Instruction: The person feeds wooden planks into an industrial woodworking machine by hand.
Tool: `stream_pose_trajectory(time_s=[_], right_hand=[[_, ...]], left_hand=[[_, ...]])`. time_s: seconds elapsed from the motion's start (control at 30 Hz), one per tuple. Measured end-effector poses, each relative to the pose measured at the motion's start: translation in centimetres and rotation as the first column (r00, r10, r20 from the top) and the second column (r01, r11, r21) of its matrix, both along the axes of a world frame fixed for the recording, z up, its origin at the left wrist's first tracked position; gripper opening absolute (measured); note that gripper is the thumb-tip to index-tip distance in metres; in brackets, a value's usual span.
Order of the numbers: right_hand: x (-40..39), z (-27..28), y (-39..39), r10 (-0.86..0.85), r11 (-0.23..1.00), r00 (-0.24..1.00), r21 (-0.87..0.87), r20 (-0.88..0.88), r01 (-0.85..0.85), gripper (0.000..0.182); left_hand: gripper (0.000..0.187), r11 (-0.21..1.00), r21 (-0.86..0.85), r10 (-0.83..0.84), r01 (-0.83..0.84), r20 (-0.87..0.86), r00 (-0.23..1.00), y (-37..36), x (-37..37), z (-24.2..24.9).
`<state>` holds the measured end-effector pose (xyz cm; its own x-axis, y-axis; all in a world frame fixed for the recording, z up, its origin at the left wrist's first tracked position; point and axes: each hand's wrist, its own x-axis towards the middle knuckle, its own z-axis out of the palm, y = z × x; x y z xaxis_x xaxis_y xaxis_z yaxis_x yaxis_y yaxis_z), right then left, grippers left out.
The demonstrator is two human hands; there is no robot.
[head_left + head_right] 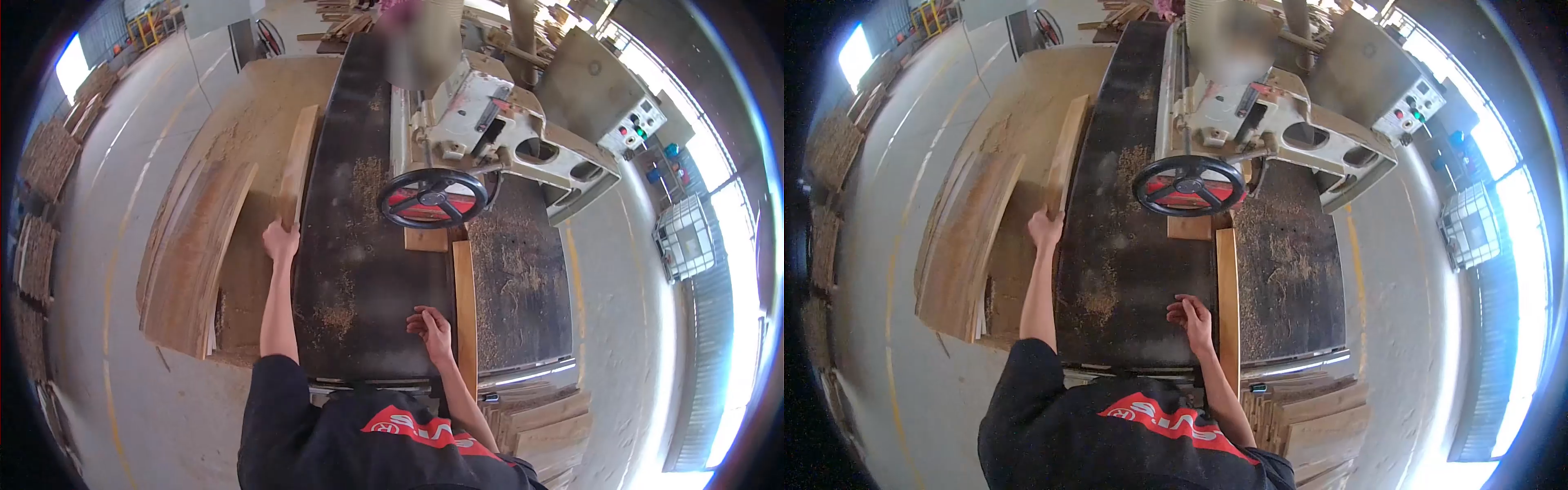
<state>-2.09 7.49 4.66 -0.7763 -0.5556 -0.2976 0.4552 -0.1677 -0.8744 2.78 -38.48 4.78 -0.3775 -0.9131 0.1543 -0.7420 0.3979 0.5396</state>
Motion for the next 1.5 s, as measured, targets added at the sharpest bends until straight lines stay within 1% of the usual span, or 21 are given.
stream_pose_trajectory(time_s=[0.03,0.1,0.13,0.2,0.4,0.43,0.53,0.57,0.73,0.83,0.87,0.9,1.0,1.1,1.2,1.23,1.27,1.33,1.37,1.43,1.5], right_hand=[[0.2,-0.3,-0.2,0.005,1.000,0.999,0.028,-0.039,-0.004,0.026],[0.7,-0.7,-0.8,0.016,0.989,0.979,0.150,-0.205,0.015,0.024],[1.3,-0.8,-0.9,0.040,0.976,0.961,0.219,-0.275,0.022,0.024],[2.8,0.6,-1.7,0.151,0.922,0.852,0.382,-0.502,0.062,0.032],[7.3,9.3,-3.5,0.371,0.901,0.649,0.426,-0.664,-0.080,0.075],[7.7,9.8,-3.6,0.410,0.890,0.581,0.449,-0.703,-0.084,0.081],[8.0,9.7,-3.4,0.524,0.847,0.128,0.531,-0.842,0.026,0.090],[8.2,10.0,-3.1,0.547,0.833,0.084,0.551,-0.833,0.035,0.088],[8.8,9.9,0.0,0.483,0.850,0.084,0.490,-0.872,0.196,0.071],[9.5,9.8,2.7,0.447,0.849,0.034,0.436,-0.894,0.297,0.070],[10.0,9.7,3.9,0.483,0.832,0.053,0.477,-0.874,0.282,0.070],[10.8,9.5,5.1,0.519,0.814,0.072,0.518,-0.852,0.263,0.071],[12.8,9.4,7.5,0.568,0.778,0.178,0.595,-0.803,0.200,0.071],[14.4,9.2,9.3,0.584,0.747,0.279,0.639,-0.762,0.182,0.060],[17.3,6.0,11.6,0.505,0.730,0.541,0.667,-0.672,0.148,0.050],[18.8,3.6,13.4,0.498,0.658,0.722,0.751,-0.481,0.047,0.044],[19.6,3.8,13.9,0.374,0.725,0.846,0.689,-0.380,-0.011,0.037],[21.1,4.0,14.3,0.242,0.806,0.887,0.591,-0.392,0.041,0.030],[21.8,2.9,15.1,0.228,0.800,0.937,0.600,-0.264,-0.026,0.033],[21.5,3.4,16.1,0.216,0.833,0.976,0.518,0.018,-0.194,0.041],[21.7,4.6,15.9,0.130,0.893,0.981,0.413,0.147,-0.181,0.044]], left_hand=[[0.066,0.962,0.272,0.017,0.033,-0.180,0.984,1.1,0.9,0.5],[0.062,0.671,0.708,0.190,0.218,-0.449,0.873,4.3,3.4,2.9],[0.061,0.565,0.745,0.223,0.354,-0.551,0.804,5.6,4.7,2.7],[0.062,0.334,0.729,0.361,0.598,-0.684,0.633,8.9,8.0,1.8],[0.065,0.145,0.754,0.592,0.641,-0.585,0.554,21.2,12.5,6.9],[0.064,0.120,0.771,0.609,0.625,-0.554,0.567,22.6,13.1,6.6],[0.061,0.062,0.785,0.614,0.616,-0.517,0.597,25.7,13.8,5.7],[0.059,0.059,0.772,0.602,0.633,-0.533,0.595,26.7,13.8,5.6],[0.056,-0.148,0.701,0.520,0.698,-0.545,0.658,28.5,14.5,4.2],[0.058,-0.048,0.768,0.420,0.638,-0.564,0.711,26.9,13.9,4.2],[0.058,-0.027,0.782,0.397,0.623,-0.564,0.724,26.0,13.7,4.2],[0.061,-0.066,0.735,0.563,0.675,-0.531,0.633,25.2,13.5,4.7],[0.078,-0.036,0.755,0.574,0.655,-0.520,0.632,24.8,12.7,6.4],[0.086,0.010,0.797,0.414,0.603,-0.553,0.723,26.4,13.7,6.1],[0.086,0.106,0.866,0.256,0.489,-0.499,0.828,29.0,14.8,6.5],[0.088,0.167,0.869,0.201,0.465,-0.492,0.847,30.3,14.6,6.1],[0.090,0.241,0.870,0.171,0.430,-0.474,0.864,31.3,15.0,5.8],[0.090,0.225,0.843,-0.009,0.488,-0.499,0.866,31.9,15.3,5.2],[0.091,0.209,0.830,-0.100,0.518,-0.509,0.855,32.5,15.2,5.0],[0.092,0.335,0.681,-0.392,0.651,-0.528,0.753,35.2,14.5,7.9],[0.096,0.468,0.408,-0.682,0.784,-0.397,0.614,37.1,13.6,7.9]])
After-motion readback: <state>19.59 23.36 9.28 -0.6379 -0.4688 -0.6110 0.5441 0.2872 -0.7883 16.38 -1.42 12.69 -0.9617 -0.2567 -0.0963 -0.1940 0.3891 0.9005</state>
